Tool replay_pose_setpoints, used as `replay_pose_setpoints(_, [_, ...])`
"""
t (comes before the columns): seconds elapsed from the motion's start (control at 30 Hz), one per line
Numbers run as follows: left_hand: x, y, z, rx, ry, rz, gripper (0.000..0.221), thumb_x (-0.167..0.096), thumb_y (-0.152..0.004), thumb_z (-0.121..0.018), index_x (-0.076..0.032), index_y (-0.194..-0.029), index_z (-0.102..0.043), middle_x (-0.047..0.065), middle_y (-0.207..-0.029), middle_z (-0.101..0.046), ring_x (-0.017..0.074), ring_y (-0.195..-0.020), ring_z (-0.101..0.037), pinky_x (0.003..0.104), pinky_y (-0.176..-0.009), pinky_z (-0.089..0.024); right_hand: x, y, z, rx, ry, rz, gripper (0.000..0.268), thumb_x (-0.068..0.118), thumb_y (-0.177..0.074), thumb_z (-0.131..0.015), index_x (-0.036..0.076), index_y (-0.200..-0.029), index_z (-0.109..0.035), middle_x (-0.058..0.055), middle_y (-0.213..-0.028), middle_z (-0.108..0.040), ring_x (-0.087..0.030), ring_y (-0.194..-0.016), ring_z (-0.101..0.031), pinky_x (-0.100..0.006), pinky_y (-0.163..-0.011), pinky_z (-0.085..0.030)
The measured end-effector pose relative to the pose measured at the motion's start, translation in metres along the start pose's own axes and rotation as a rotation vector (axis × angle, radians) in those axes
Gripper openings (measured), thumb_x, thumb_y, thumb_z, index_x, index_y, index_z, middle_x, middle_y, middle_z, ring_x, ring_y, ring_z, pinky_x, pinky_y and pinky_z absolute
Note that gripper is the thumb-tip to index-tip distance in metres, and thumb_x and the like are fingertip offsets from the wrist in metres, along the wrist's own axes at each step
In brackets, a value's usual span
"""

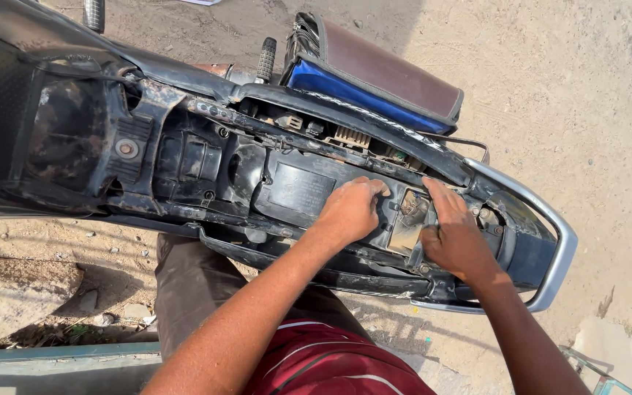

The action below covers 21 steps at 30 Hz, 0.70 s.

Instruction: Replacing fuses on a motorcycle.

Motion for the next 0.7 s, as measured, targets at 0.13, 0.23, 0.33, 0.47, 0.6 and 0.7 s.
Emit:
replay_pose_setpoints(0.13, [-0.021,-0.006,-0.024,0.160,-0.231,-0.129,0.053,-0.005,-0.076,-0.069,-0.017,-0.128,-0.070,0.018,-0.119,-0.060,0.0371,-0.115,-0.059,0.047,-0.097,-0.050,-0.002,0.000,0.009,0.121,-0.291,-0.483,0.089,0.004,-0.078,-0.064,0.018,-0.158,-0.028,-0.013,-0.146,-0.054,-0.026,-0.070,-0.060,-0.038,-0.068,-0.052])
replay_pose_setpoints(0.23, [-0.018,-0.029,-0.062,0.234,-0.436,-0.181,0.043,-0.014,-0.086,-0.065,-0.022,-0.128,-0.070,0.016,-0.127,-0.054,0.0349,-0.121,-0.053,0.048,-0.101,-0.045,-0.004,0.001,0.008,0.061,-0.356,-0.333,0.087,0.000,-0.077,-0.064,0.014,-0.155,-0.030,-0.013,-0.148,-0.055,-0.014,-0.057,-0.050,-0.032,-0.057,-0.047])
replay_pose_setpoints(0.33, [-0.025,-0.032,-0.072,0.268,-0.649,-0.199,0.032,-0.021,-0.094,-0.060,-0.022,-0.123,-0.073,0.011,-0.131,-0.052,0.0308,-0.125,-0.047,0.046,-0.102,-0.040,-0.007,0.002,0.006,0.069,-0.388,-0.365,0.084,0.000,-0.078,-0.063,0.015,-0.154,-0.031,-0.012,-0.150,-0.056,-0.015,-0.056,-0.048,-0.032,-0.056,-0.045])
replay_pose_setpoints(0.47, [-0.030,-0.030,-0.080,0.338,-0.787,-0.183,0.033,-0.025,-0.094,-0.059,-0.018,-0.124,-0.072,0.009,-0.131,-0.050,0.0275,-0.124,-0.045,0.043,-0.100,-0.037,-0.015,0.007,0.001,0.138,-0.390,-0.494,0.087,0.000,-0.077,-0.061,0.019,-0.156,-0.030,-0.011,-0.149,-0.054,-0.022,-0.063,-0.053,-0.037,-0.059,-0.048])
replay_pose_setpoints(0.6, [-0.029,-0.033,-0.082,0.360,-0.802,-0.155,0.033,-0.025,-0.094,-0.060,-0.015,-0.123,-0.071,0.010,-0.127,-0.051,0.0267,-0.121,-0.046,0.043,-0.097,-0.038,-0.016,0.007,0.001,0.031,-0.349,-0.258,0.083,-0.001,-0.078,-0.062,0.013,-0.155,-0.035,-0.020,-0.146,-0.052,-0.028,-0.105,-0.061,-0.040,-0.088,-0.050])
replay_pose_setpoints(0.7, [-0.024,-0.036,-0.083,0.339,-0.769,-0.158,0.031,-0.024,-0.094,-0.060,-0.014,-0.121,-0.073,0.011,-0.126,-0.053,0.0272,-0.121,-0.047,0.044,-0.097,-0.038,-0.021,0.008,-0.002,0.000,-0.320,-0.186,0.083,-0.002,-0.077,-0.062,0.011,-0.155,-0.037,-0.022,-0.143,-0.053,-0.033,-0.111,-0.059,-0.043,-0.092,-0.048])
Point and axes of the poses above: each hand's wrist, its own y-axis away from the middle knuckle, its own z-axis out of the back of the hand, x = y × z, the point moved 6 cm from there along -y, towards the middle knuckle
